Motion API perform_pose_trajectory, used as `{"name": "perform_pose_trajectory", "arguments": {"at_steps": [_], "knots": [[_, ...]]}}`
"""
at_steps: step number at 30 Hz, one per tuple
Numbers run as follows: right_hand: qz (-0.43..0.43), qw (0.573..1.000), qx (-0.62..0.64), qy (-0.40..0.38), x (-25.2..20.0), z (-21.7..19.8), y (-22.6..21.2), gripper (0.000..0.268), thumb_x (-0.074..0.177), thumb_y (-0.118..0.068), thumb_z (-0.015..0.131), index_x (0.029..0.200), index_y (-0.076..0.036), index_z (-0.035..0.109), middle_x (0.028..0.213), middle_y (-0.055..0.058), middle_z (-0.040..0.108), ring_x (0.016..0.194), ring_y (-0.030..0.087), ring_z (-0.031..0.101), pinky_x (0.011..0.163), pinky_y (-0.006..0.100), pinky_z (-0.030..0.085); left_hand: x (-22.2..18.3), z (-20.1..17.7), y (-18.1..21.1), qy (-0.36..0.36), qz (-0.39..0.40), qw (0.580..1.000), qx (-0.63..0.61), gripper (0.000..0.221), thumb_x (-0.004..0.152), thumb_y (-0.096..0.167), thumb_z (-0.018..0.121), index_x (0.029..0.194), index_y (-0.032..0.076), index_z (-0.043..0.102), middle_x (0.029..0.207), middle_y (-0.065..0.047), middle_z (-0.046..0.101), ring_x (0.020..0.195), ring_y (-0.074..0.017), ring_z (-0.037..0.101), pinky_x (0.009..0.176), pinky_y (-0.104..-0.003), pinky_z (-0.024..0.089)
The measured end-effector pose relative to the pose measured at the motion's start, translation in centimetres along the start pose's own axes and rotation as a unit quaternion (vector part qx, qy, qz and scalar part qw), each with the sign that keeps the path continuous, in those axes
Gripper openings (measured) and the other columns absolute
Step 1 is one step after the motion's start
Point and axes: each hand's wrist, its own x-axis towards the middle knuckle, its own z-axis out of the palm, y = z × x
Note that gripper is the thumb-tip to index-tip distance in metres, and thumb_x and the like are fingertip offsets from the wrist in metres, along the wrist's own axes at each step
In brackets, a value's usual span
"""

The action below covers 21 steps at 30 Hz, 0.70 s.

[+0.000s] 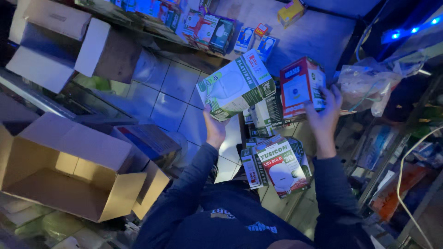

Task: The person organizes boxes of light bulbs by removing them from a cardboard box and placing them onto shelves.

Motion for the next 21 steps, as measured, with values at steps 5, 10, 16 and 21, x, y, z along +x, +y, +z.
{"name": "perform_pose_trajectory", "arguments": {"at_steps": [5, 10, 16, 21], "knots": [[-0.014, 0.999, 0.044, -0.016, 0.2, -2.4, -4.6, 0.054, 0.091, -0.016, 0.077, 0.139, -0.001, 0.061, 0.154, 0.024, 0.047, 0.145, 0.038, 0.048, 0.122, 0.046, 0.038, -2.0, -0.4, 2.1, -0.010, 0.015, 1.000, -0.003, 0.071, 0.094, 0.061, 0.045, 0.150, 0.018, 0.042, 0.153, -0.008, 0.051, 0.142, -0.0307, 0.045, 0.115, -0.066, 0.027], [-0.020, 0.994, 0.106, -0.031, 0.0, -3.2, -10.4, 0.053, 0.091, -0.016, 0.074, 0.140, -0.001, 0.060, 0.159, 0.022, 0.044, 0.151, 0.036, 0.043, 0.127, 0.046, 0.032, -3.2, -1.3, 4.0, -0.010, 0.035, 0.999, -0.009, 0.075, 0.091, 0.065, 0.047, 0.151, 0.018, 0.043, 0.154, -0.007, 0.050, 0.142, -0.0300, 0.044, 0.114, -0.065, 0.025], [-0.044, 0.991, 0.109, -0.062, 0.3, -2.7, -14.1, 0.052, 0.094, -0.023, 0.072, 0.139, 0.000, 0.061, 0.156, 0.022, 0.050, 0.154, 0.037, 0.039, 0.129, 0.046, 0.027, -2.9, -3.1, 5.6, 0.010, 0.050, 0.998, -0.046, 0.075, 0.091, 0.066, 0.047, 0.149, 0.018, 0.045, 0.152, -0.007, 0.051, 0.142, -0.0303, 0.044, 0.115, -0.065, 0.025], [-0.041, 0.989, 0.115, -0.083, 0.7, -0.9, -16.0, 0.055, 0.091, -0.025, 0.072, 0.138, -0.001, 0.061, 0.152, 0.020, 0.052, 0.145, 0.034, 0.047, 0.125, 0.044, 0.033, -1.9, -5.1, 6.7, 0.033, 0.042, 0.997, -0.061, 0.074, 0.090, 0.066, 0.048, 0.146, 0.019, 0.047, 0.152, -0.005, 0.052, 0.140, -0.0272, 0.044, 0.114, -0.064, 0.023]]}}
